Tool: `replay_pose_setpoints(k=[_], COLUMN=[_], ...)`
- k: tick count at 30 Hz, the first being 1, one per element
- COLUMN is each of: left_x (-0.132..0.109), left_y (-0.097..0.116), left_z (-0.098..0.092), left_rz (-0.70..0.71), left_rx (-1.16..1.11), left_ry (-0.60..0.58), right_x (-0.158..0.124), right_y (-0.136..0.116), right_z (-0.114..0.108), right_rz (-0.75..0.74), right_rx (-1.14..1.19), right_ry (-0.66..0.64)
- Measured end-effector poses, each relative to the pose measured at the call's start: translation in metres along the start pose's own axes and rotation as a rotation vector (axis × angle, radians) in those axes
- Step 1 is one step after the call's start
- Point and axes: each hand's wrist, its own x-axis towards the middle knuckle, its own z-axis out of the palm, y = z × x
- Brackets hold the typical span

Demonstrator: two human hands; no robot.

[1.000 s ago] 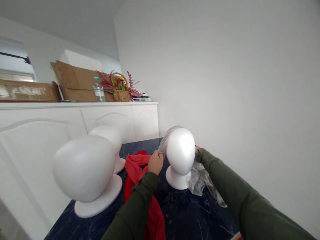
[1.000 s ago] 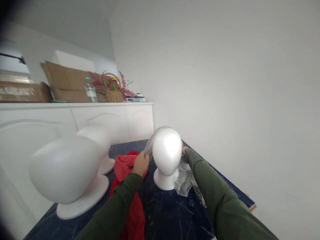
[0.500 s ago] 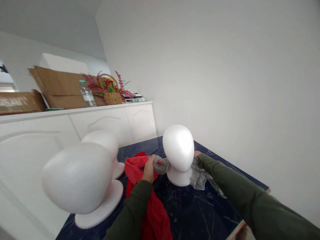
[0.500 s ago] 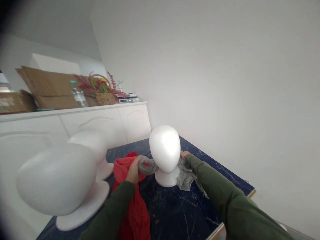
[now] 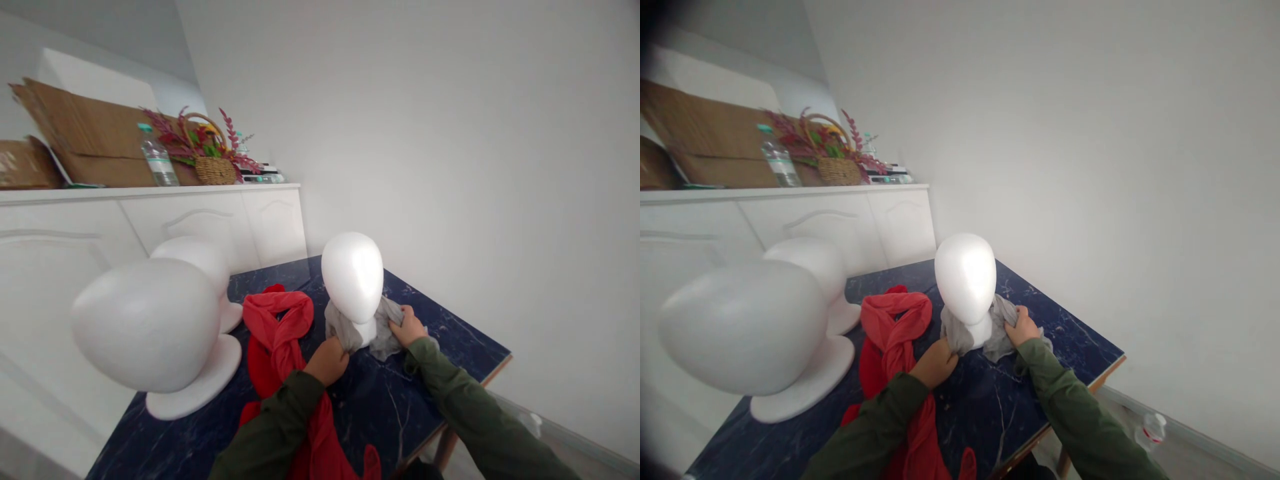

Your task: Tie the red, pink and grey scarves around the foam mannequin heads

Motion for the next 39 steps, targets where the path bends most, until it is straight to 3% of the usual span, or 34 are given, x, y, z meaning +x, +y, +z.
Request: replay_pose_setpoints(k=[4, 7, 11, 13, 16, 20, 22, 24, 27, 31, 34, 39], left_x=[-0.001, 0.0, 0.002, 0.001, -0.003, -0.006, -0.004, 0.001, 0.007, 0.009, 0.008, 0.008], left_y=[0.009, 0.009, 0.01, 0.013, 0.018, 0.022, 0.021, 0.017, 0.009, 0.007, 0.012, 0.01], left_z=[0.007, 0.006, 0.001, 0.0, 0.005, 0.013, 0.014, 0.013, 0.012, 0.013, 0.014, 0.023], left_rz=[0.108, 0.114, 0.076, 0.101, 0.198, 0.16, 0.061, -0.095, -0.299, -0.293, -0.302, -0.367], left_rx=[0.059, 0.026, -0.176, -0.194, -0.022, 0.143, 0.033, -0.159, -0.334, -0.514, -0.756, -0.991], left_ry=[-0.001, 0.076, 0.084, 0.041, -0.043, -0.113, -0.027, 0.132, 0.278, 0.153, 0.018, 0.007], right_x=[-0.032, -0.054, -0.068, -0.071, -0.072, -0.068, -0.064, -0.061, -0.058, -0.056, -0.058, -0.07], right_y=[-0.026, -0.048, -0.065, -0.066, -0.066, -0.066, -0.067, -0.067, -0.068, -0.067, -0.066, -0.071], right_z=[0.019, 0.037, 0.045, 0.043, 0.04, 0.043, 0.043, 0.041, 0.034, 0.029, 0.027, 0.026], right_rz=[0.14, 0.15, 0.091, 0.043, -0.087, -0.082, 0.036, 0.165, 0.306, 0.434, 0.439, 0.164], right_rx=[0.463, 0.828, 1.068, 1.123, 1.069, 0.958, 1.024, 1.103, 1.153, 1.281, 1.335, 1.369], right_ry=[0.177, 0.049, -0.133, -0.204, -0.279, -0.243, -0.22, -0.256, -0.461, -0.787, -0.902, -0.728])
